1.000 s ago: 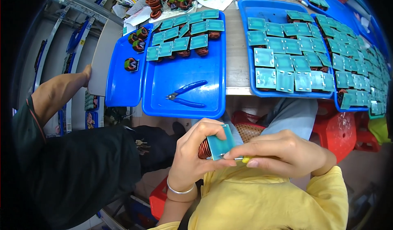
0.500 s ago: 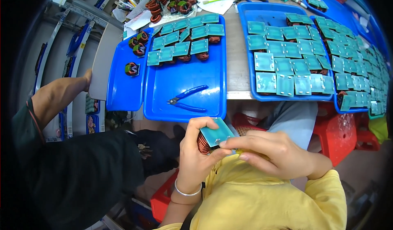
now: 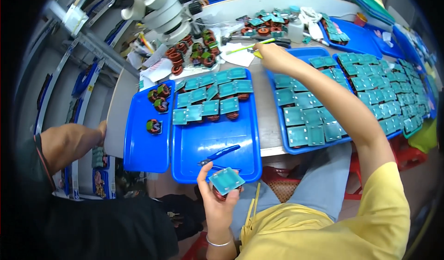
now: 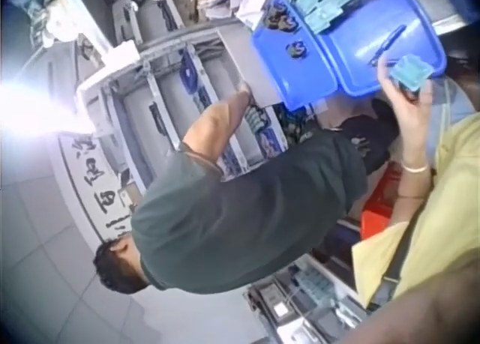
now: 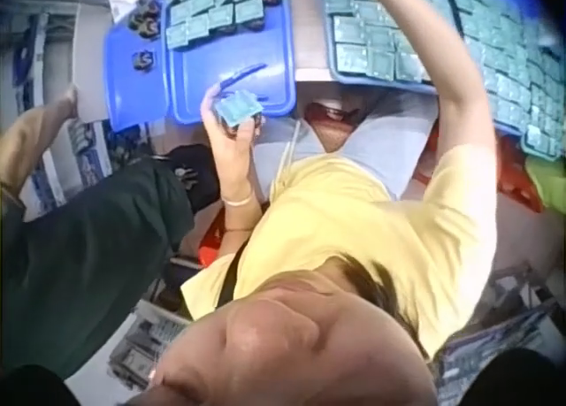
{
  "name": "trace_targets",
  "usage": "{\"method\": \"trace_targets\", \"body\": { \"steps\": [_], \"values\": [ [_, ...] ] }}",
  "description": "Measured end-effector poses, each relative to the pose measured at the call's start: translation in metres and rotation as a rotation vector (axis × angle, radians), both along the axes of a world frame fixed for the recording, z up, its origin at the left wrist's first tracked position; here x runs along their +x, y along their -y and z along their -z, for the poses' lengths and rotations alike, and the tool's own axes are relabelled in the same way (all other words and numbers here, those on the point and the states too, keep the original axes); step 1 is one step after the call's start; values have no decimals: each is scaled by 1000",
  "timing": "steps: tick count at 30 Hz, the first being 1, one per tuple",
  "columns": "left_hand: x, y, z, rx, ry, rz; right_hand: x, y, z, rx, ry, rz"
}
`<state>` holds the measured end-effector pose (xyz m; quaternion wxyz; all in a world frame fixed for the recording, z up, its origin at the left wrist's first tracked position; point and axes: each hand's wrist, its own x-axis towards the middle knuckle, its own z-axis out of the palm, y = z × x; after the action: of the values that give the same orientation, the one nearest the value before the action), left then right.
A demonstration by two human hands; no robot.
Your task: Trimming excess wire leads from transformer components using a pair of wire cutters at an assembly workbench.
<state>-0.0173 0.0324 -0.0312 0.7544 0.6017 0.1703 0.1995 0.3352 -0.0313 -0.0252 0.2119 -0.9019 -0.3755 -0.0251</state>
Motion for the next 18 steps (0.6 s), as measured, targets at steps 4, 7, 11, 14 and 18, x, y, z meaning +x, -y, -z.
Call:
{"method": "trace_targets", "body": {
  "steps": [4,7,11,14,18],
  "values": [
    [-2,-8,-1,-69,-1,-4,61,-35,30,33,156,-40],
    [-5,-20,1,-170,94,30,28,-51,17,212,426,-134],
    [-14,-27,-1,-280,157,39,-104,-50,-10,189,54,-599],
    [-10,-21,-7,-263,126,4,-170,-26,8,31,-37,-777],
    [-18,-20,-10,-283,143,28,-199,-24,36,-198,93,-738]
  ]
}}
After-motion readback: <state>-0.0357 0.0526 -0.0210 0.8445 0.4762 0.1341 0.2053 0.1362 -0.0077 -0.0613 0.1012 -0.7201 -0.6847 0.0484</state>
